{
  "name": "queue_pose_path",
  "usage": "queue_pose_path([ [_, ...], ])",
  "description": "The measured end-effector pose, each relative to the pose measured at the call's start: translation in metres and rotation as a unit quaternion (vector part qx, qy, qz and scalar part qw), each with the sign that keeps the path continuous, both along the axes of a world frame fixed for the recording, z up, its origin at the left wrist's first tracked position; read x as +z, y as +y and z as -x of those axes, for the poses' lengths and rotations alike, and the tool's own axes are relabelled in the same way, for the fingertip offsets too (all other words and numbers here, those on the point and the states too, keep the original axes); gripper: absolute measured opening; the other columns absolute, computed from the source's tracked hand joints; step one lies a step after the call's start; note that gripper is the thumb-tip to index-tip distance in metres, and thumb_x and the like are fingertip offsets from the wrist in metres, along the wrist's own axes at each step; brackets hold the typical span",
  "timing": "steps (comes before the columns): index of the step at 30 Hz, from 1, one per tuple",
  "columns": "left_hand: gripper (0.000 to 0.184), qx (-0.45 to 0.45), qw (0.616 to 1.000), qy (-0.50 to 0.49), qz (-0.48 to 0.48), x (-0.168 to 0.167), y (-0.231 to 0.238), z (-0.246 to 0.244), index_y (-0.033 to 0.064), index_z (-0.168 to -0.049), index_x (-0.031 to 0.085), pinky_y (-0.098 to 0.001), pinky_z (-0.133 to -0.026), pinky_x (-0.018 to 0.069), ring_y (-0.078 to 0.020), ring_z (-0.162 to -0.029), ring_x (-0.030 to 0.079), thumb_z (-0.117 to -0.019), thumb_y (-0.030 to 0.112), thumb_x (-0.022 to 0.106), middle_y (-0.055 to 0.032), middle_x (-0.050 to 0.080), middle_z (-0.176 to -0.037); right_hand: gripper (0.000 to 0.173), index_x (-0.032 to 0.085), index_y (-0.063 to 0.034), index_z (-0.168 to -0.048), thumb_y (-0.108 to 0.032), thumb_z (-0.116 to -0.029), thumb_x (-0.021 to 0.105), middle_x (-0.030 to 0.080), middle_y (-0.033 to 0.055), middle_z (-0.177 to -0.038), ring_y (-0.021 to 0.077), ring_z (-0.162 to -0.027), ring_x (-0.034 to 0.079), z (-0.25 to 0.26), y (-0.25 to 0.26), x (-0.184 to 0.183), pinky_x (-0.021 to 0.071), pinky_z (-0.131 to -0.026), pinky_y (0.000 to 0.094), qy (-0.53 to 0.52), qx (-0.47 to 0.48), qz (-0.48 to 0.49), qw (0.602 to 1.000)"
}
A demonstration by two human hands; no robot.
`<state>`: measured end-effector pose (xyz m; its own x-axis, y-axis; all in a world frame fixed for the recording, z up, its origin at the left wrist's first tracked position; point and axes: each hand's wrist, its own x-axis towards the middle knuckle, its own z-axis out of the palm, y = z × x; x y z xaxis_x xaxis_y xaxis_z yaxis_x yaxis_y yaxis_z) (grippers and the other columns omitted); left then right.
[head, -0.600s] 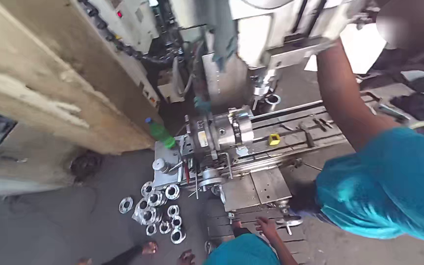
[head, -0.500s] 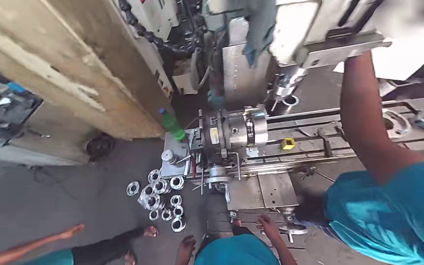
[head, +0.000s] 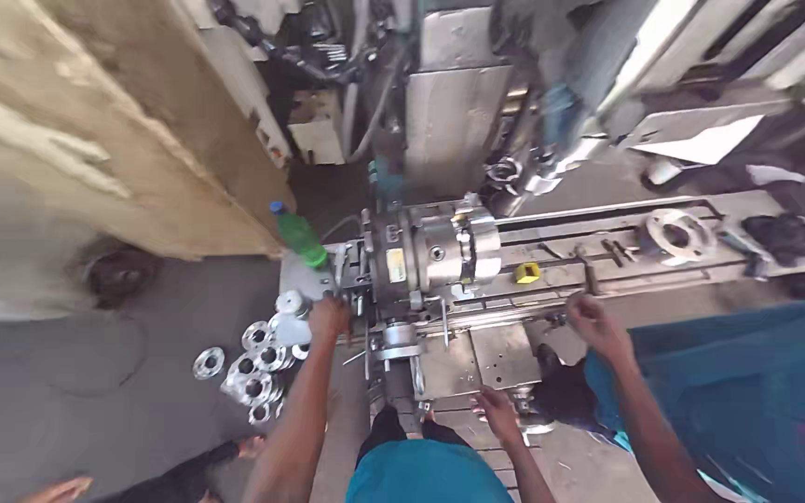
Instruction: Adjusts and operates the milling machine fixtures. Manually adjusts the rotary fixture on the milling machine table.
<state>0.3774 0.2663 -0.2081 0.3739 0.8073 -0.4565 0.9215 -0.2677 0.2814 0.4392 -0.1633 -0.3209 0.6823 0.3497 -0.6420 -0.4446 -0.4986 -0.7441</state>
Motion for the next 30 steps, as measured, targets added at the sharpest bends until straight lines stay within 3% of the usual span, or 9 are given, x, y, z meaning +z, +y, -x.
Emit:
queue_pose_path([
  [4,0.061,-0.021,0.999,0.043,-0.019,-0.008,0.011,-0.009,0.0031,-0.134,0.060,-0.0675,-0.093,0.0521,-0.0468,-0.119,0.064,-0.0897,0.044,0.071,-0.0282,0.065,-0.127,0.031,0.063,-0.0019,-0.132,-0.014,-0.1051,0.055,0.072,0.0172,-0.111,0.0245,-0.089,0.072,0.021,0.002,0.010,0.0608,-0.078,0.0436,-0.024,-0.059,0.002,0.998],
  [7,0.055,-0.024,0.999,0.026,-0.015,-0.013,0.019,-0.007,0.0023,-0.128,0.064,-0.0678,-0.094,0.0513,-0.0473,-0.118,0.064,-0.0918,0.044,0.069,-0.0288,0.066,-0.124,0.031,0.063,-0.0019,-0.132,-0.015,-0.1051,0.054,0.072,0.0180,-0.111,0.0268,-0.089,0.073,0.038,0.006,0.005,0.0606,-0.078,0.0461,-0.018,-0.091,0.008,0.996],
  [11,0.049,-0.010,1.000,-0.017,0.005,-0.019,0.033,0.002,0.0035,-0.112,0.073,-0.0694,-0.093,0.0495,-0.0463,-0.114,0.065,-0.0910,0.048,0.070,-0.0270,0.070,-0.116,0.031,0.062,-0.0053,-0.133,-0.017,-0.1061,0.053,0.074,0.0133,-0.110,0.0237,-0.089,0.074,0.055,0.014,0.008,0.0609,-0.078,0.0429,0.008,-0.113,0.033,0.993],
  [13,0.046,0.001,0.998,-0.061,0.002,-0.017,0.038,0.010,0.0039,-0.109,0.075,-0.0705,-0.092,0.0486,-0.0468,-0.110,0.066,-0.0904,0.046,0.072,-0.0271,0.071,-0.112,0.031,0.063,-0.0055,-0.133,-0.018,-0.1058,0.054,0.075,0.0121,-0.109,0.0229,-0.088,0.074,0.063,0.018,0.005,0.0611,-0.077,0.0423,0.005,-0.124,0.032,0.992],
  [20,0.039,0.121,0.958,-0.259,-0.027,0.001,0.025,0.042,-0.0006,-0.127,0.066,-0.0659,-0.092,0.0485,-0.0439,-0.106,0.066,-0.0971,0.023,0.062,-0.0280,0.069,-0.113,0.033,0.062,-0.0053,-0.134,-0.020,-0.1063,0.053,0.074,0.0122,-0.110,0.0224,-0.089,0.073,0.069,0.019,0.005,0.0604,-0.080,0.0424,0.001,-0.091,0.030,0.995],
  [22,0.040,0.154,0.933,-0.326,-0.012,0.014,0.013,0.055,-0.0041,-0.131,0.063,-0.0592,-0.094,0.0494,-0.0387,-0.104,0.065,-0.1021,0.022,0.059,-0.0280,0.068,-0.116,0.034,0.062,-0.0042,-0.133,-0.021,-0.1055,0.054,0.074,0.0130,-0.109,0.0229,-0.089,0.073,0.063,0.015,0.001,0.0608,-0.080,0.0430,-0.009,-0.079,0.030,0.996],
  [24,0.039,0.170,0.912,-0.373,-0.003,0.029,-0.001,0.071,-0.0059,-0.130,0.061,-0.0496,-0.086,0.0525,-0.0283,-0.093,0.064,-0.1021,0.022,0.059,-0.0239,0.068,-0.110,0.034,0.063,-0.0045,-0.134,-0.022,-0.1052,0.054,0.074,0.0139,-0.111,0.0237,-0.089,0.074,0.054,0.013,0.000,0.0607,-0.082,0.0440,-0.014,-0.066,0.030,0.997],
  [27,0.026,0.143,0.886,-0.441,-0.007,0.059,-0.026,0.089,-0.0043,-0.118,0.059,-0.0226,-0.058,0.0446,-0.0014,-0.061,0.047,-0.1023,0.016,0.056,-0.0006,0.053,-0.083,0.036,0.061,-0.0042,-0.137,-0.021,-0.1055,0.054,0.072,0.0161,-0.112,0.0250,-0.090,0.073,0.036,0.014,0.006,0.0599,-0.083,0.0451,-0.015,-0.037,0.020,0.999],
  [30,0.010,0.098,0.828,-0.552,0.016,0.104,-0.066,0.082,0.0051,-0.107,0.055,-0.0139,-0.042,0.0365,0.0044,-0.046,0.040,-0.1038,0.012,0.050,0.0117,0.048,-0.067,0.037,0.060,-0.0065,-0.138,-0.023,-0.1061,0.052,0.071,0.0162,-0.112,0.0256,-0.091,0.071,0.012,0.008,0.005,0.0589,-0.083,0.0462,-0.004,0.008,0.005,1.000],
])
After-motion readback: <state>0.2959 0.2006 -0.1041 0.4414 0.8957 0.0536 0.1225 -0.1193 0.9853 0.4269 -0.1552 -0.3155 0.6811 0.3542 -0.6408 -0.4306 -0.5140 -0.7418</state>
